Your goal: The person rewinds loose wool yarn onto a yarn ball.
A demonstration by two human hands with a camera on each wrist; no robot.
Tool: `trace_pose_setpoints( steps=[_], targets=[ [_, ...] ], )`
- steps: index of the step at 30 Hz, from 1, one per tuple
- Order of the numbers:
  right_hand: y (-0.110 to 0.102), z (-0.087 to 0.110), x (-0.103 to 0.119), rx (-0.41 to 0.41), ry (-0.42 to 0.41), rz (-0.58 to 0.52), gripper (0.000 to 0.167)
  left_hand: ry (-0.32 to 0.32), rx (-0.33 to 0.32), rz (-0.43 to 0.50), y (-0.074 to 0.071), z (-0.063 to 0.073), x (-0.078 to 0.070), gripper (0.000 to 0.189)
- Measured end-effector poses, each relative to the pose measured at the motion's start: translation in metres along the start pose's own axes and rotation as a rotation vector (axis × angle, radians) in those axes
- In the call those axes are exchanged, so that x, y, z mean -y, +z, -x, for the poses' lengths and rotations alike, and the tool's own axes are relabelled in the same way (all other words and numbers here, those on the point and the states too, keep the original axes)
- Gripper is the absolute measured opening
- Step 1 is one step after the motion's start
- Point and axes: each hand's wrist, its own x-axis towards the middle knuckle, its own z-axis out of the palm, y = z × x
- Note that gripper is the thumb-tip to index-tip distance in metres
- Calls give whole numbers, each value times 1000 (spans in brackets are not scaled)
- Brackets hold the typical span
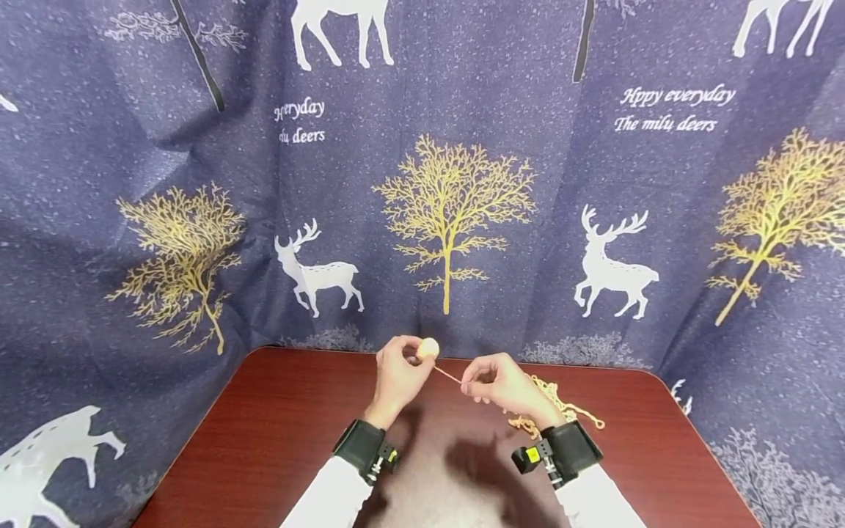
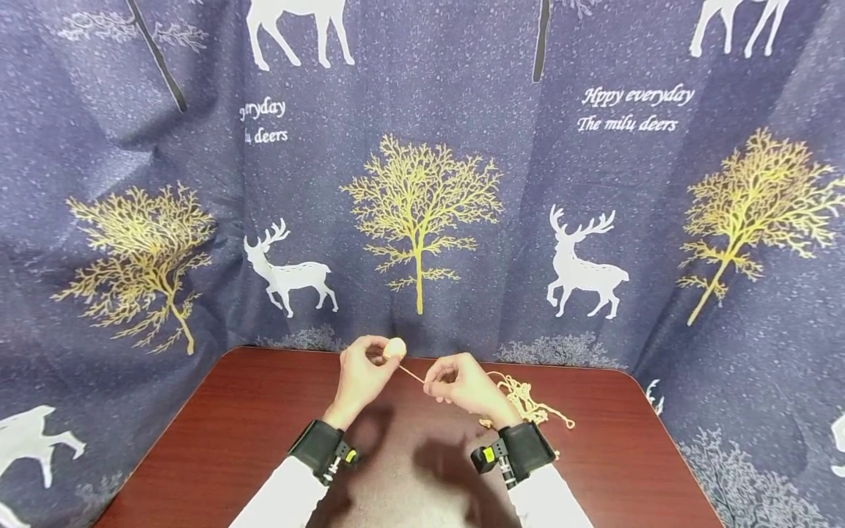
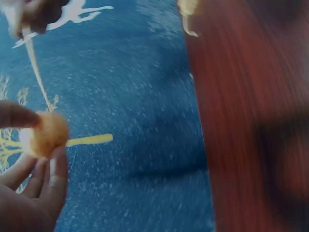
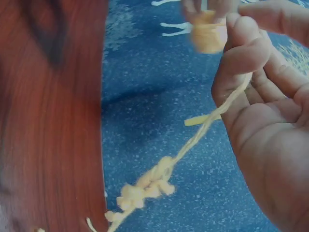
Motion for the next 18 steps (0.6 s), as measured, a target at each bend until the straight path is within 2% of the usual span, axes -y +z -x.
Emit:
trace_pose_setpoints(
  steps=[2,4,8,12,16,18],
  targets=[
    [-5,0,-1,-11,-4,-67,5,58,87,-98,-1,3,3,26],
    [-8,0,-2,-27,-5,-169,9,98,194,-134,-3,5,6,25],
    [-14,1,-6,-79,14,-456,4,118,430,-93,-6,8,7,24],
    [-19,1,-11,-118,-39,-742,22,99,643,-68,-12,10,2,20],
    [-24,-1,-15,-164,-77,-946,38,94,801,-26,-16,11,-3,18],
    [-26,-2,-17,-209,-72,-1013,42,94,865,39,-18,11,-4,18]
  ],
)
